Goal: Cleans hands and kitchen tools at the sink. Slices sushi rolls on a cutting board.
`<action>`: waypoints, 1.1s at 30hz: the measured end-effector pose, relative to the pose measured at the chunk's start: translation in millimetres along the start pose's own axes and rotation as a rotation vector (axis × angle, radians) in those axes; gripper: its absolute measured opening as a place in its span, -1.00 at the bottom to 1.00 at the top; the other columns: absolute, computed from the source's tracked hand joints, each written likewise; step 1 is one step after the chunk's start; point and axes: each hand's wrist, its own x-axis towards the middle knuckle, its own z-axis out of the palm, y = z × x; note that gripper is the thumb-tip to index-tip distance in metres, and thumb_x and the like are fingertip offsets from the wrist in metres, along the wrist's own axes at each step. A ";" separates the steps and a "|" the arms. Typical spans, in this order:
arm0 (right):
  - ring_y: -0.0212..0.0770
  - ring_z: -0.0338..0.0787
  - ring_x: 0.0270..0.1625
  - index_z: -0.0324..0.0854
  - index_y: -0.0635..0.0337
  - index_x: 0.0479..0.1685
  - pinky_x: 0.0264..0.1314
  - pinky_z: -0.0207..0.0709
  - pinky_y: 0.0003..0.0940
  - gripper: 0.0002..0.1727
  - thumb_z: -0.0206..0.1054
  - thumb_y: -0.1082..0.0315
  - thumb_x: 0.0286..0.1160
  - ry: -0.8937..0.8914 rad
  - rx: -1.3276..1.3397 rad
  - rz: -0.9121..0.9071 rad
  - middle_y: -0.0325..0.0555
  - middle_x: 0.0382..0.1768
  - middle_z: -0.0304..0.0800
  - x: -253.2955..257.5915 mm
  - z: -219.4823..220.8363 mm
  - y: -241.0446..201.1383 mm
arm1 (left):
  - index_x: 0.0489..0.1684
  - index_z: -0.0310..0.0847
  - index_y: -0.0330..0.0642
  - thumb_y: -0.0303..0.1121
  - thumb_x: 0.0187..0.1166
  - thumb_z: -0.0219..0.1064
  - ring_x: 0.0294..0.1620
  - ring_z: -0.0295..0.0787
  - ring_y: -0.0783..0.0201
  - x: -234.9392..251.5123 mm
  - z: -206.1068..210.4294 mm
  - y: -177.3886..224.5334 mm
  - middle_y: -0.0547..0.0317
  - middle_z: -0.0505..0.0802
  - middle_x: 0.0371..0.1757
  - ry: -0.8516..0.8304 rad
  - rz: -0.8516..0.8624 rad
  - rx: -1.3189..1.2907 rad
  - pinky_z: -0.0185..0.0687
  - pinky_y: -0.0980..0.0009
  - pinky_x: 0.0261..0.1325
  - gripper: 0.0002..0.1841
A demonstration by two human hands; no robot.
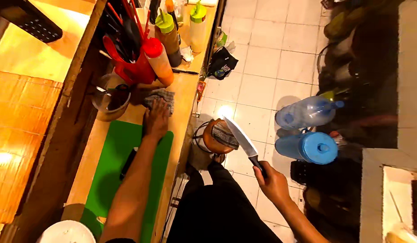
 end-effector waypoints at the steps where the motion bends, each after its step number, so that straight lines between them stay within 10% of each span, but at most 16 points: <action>1: 0.04 0.77 -0.55 0.72 0.33 0.03 -0.52 0.64 0.07 -0.55 0.14 0.07 0.69 0.012 -0.012 0.019 0.05 -0.50 0.78 -6.6 0.9 -3.4 | 0.80 0.29 0.01 -0.09 0.92 -0.28 0.94 -0.14 -0.01 1.5 -1.5 -0.9 0.14 0.24 0.89 -0.005 0.005 -0.023 -0.22 -0.24 0.84 -0.44; 8: -0.08 0.71 -0.57 0.70 0.31 0.05 -0.50 0.62 -0.04 -0.59 0.16 0.11 0.70 0.031 0.112 0.158 -0.03 -0.54 0.72 -28.2 21.0 -23.0 | 0.78 0.29 -0.14 -0.07 0.89 -0.26 0.92 -0.09 -0.11 -14.1 -6.4 4.2 0.02 0.27 0.87 0.150 0.062 -0.163 -0.16 -0.25 0.83 -0.40; 11: -0.35 0.50 -0.62 0.63 0.36 -0.03 -0.53 0.48 -0.36 -0.61 0.19 0.13 0.72 0.104 0.316 0.243 -0.16 -0.59 0.57 -32.5 26.1 -10.9 | 0.44 0.59 -0.35 -0.21 0.79 0.09 0.69 0.40 -0.13 -75.8 -4.6 62.9 -0.17 0.62 0.58 0.252 0.180 -0.282 0.24 -0.10 0.73 -0.55; 14: -0.43 0.46 -0.60 0.59 0.38 -0.04 -0.49 0.45 -0.45 -0.62 0.30 0.13 0.66 0.104 0.468 0.355 -0.19 -0.55 0.52 -28.2 27.3 8.7 | 0.13 0.79 -0.22 -0.16 0.72 0.24 0.37 0.72 0.05 -139.7 53.3 142.1 -0.05 0.84 0.22 -0.308 0.205 -0.495 0.53 0.03 0.53 -0.66; 19: -0.41 0.45 -0.59 0.56 0.37 -0.02 -0.48 0.43 -0.42 -0.65 0.25 0.16 0.70 0.022 0.547 0.410 -0.20 -0.53 0.50 -15.0 33.0 36.6 | 0.60 0.40 -0.41 0.01 0.67 0.35 0.54 0.55 -0.34 -208.7 205.3 198.9 -0.46 0.64 0.47 -1.222 0.158 -0.420 0.35 -0.29 0.60 -0.29; 25: -0.32 0.48 -0.53 0.58 0.36 0.02 -0.38 0.45 -0.31 -0.62 0.25 0.11 0.73 -0.141 0.523 0.529 -0.14 -0.50 0.52 -19.0 54.4 46.0 | 0.20 0.59 -0.64 -0.44 0.76 0.20 0.33 0.65 -0.34 -223.4 228.7 215.3 -0.52 0.73 0.20 -1.408 0.435 -0.467 0.39 -0.21 0.50 -0.67; 33: -0.16 0.55 -0.45 0.59 0.35 0.09 -0.35 0.50 -0.16 -0.54 0.17 0.03 0.80 -0.327 0.631 0.857 -0.01 -0.39 0.60 -46.2 127.9 53.8 | 0.13 0.61 -0.58 -0.55 0.75 0.09 0.07 0.70 -0.13 -236.0 186.9 195.5 -0.39 0.77 0.02 -1.474 0.579 -0.726 0.53 -0.03 0.28 -0.75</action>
